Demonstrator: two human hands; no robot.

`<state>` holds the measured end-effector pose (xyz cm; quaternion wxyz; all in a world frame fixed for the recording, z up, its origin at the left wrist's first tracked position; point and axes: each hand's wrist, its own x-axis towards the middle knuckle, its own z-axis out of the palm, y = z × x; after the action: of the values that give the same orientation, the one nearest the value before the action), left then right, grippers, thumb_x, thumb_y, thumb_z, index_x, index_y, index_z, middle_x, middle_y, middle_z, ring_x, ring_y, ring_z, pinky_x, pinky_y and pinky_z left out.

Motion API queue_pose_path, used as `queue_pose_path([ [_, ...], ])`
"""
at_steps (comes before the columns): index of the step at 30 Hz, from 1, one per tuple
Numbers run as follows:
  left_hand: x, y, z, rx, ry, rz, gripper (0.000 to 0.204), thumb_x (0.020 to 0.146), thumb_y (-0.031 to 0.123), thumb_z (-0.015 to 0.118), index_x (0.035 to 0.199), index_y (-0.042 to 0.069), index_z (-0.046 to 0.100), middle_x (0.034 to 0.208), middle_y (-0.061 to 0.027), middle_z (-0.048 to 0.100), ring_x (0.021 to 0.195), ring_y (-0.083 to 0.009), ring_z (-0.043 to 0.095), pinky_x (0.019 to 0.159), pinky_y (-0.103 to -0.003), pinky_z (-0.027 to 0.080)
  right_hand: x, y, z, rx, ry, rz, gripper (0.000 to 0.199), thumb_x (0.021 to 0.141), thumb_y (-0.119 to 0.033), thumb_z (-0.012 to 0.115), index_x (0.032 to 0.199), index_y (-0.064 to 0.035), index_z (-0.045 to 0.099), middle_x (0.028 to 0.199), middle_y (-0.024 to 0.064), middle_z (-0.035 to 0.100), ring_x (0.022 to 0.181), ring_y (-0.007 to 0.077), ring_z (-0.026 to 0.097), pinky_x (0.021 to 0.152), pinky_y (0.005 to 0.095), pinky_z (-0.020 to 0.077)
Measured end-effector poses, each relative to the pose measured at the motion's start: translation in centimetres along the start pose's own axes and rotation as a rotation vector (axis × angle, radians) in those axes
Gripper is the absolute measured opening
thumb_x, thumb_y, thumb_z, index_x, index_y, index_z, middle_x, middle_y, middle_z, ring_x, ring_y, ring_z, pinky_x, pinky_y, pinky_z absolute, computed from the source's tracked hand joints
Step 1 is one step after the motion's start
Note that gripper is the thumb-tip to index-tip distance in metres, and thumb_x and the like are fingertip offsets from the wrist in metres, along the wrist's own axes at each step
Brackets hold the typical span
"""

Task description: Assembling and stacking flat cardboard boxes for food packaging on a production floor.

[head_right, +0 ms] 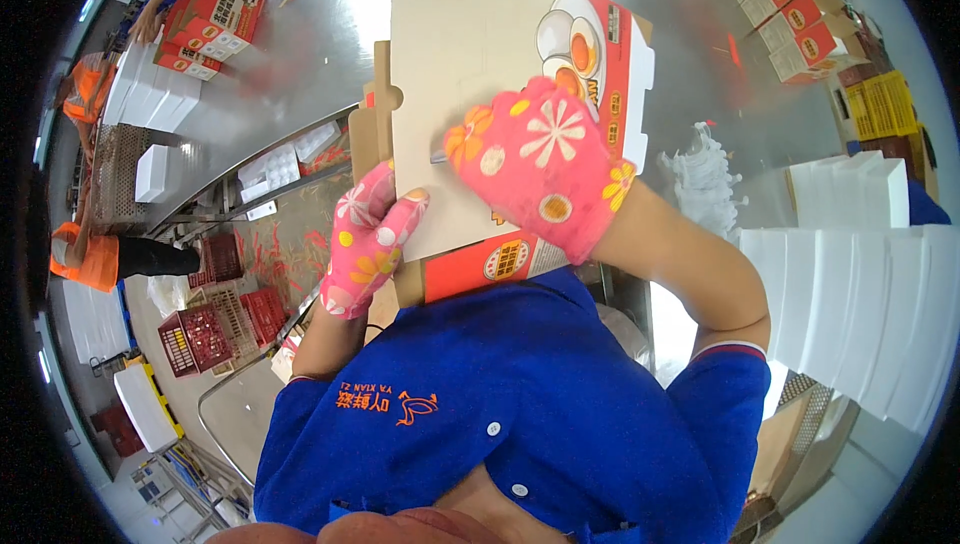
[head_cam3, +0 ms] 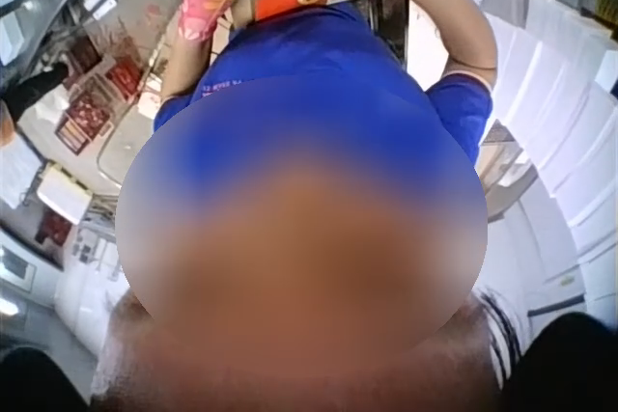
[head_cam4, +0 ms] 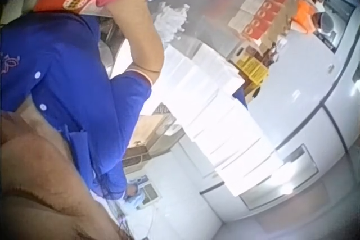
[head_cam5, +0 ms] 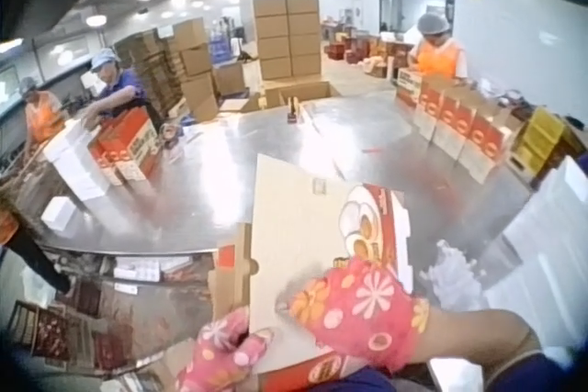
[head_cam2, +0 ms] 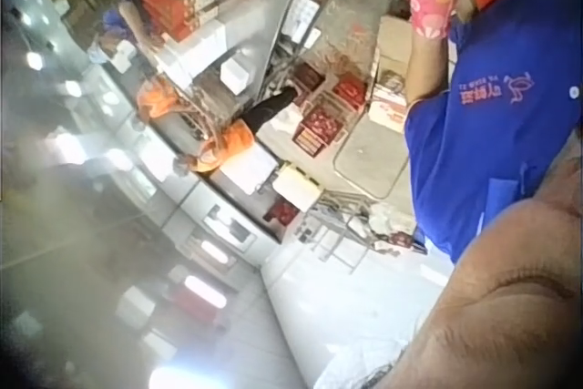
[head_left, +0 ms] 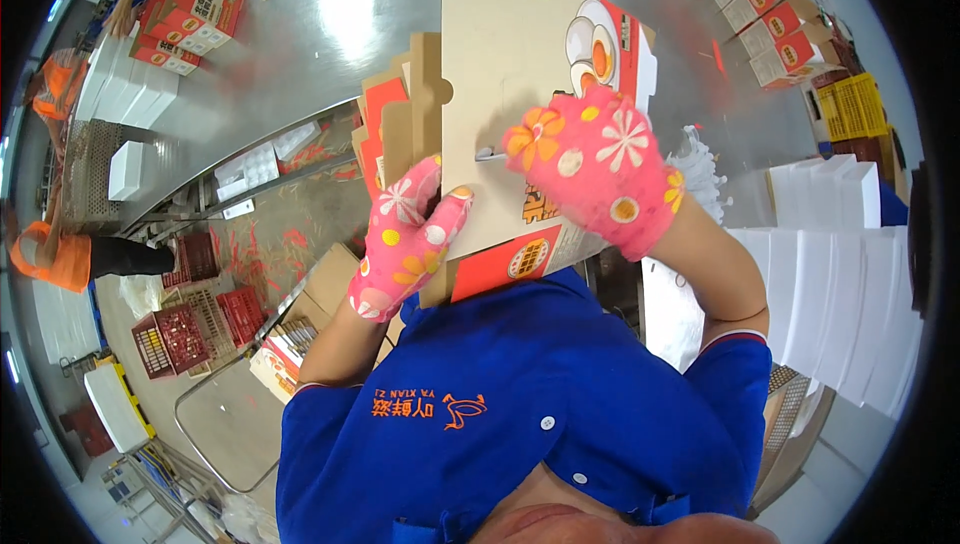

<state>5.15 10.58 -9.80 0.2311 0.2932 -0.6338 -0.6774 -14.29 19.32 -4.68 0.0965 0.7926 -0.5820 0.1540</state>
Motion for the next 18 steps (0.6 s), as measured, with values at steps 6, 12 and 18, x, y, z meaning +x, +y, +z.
queue_pose_path([
  [6, -0.3, 1.2, 0.8, 0.004, -0.003, -0.004, 0.012, 0.083, 0.005, 0.058, 0.093, -0.002, 0.055, 0.070, 0.0041, 0.043, 0.063, -0.0037, 0.037, 0.054, -0.021, 0.035, 0.6, -0.2, 0.5, -0.001, -0.045, -0.076, 0.024, 0.073, -0.019, 0.054, 0.096, -0.0124, 0.056, 0.091, 0.0024, 0.057, 0.087, 0.0199, 0.055, 0.074, 0.0367, 0.0408],
  [12, 0.6, 1.2, -2.6, 0.343, -0.024, 0.556, 0.017, 0.077, 0.005, 0.064, 0.092, 0.001, 0.059, 0.073, -0.0044, 0.053, 0.063, -0.0137, 0.051, 0.060, -0.024, 0.042, 0.7, -3.3, 0.7, -0.027, -0.136, -0.045, 0.028, 0.072, -0.021, 0.053, 0.099, -0.0135, 0.055, 0.093, 0.0022, 0.056, 0.086, 0.0194, 0.053, 0.075, 0.0376, 0.0397],
  [18, 2.6, 4.8, -1.3, -0.161, 0.217, 0.240, 0.020, 0.085, 0.003, 0.057, 0.104, -0.002, 0.056, 0.094, -0.0043, 0.060, 0.084, -0.0080, 0.055, 0.075, -0.023, 0.045, 1.9, -5.7, -2.8, -0.124, -0.202, -0.084, 0.021, 0.072, -0.020, 0.053, 0.091, -0.0126, 0.057, 0.089, 0.0028, 0.056, 0.086, 0.0203, 0.054, 0.076, 0.0402, 0.0406],
])
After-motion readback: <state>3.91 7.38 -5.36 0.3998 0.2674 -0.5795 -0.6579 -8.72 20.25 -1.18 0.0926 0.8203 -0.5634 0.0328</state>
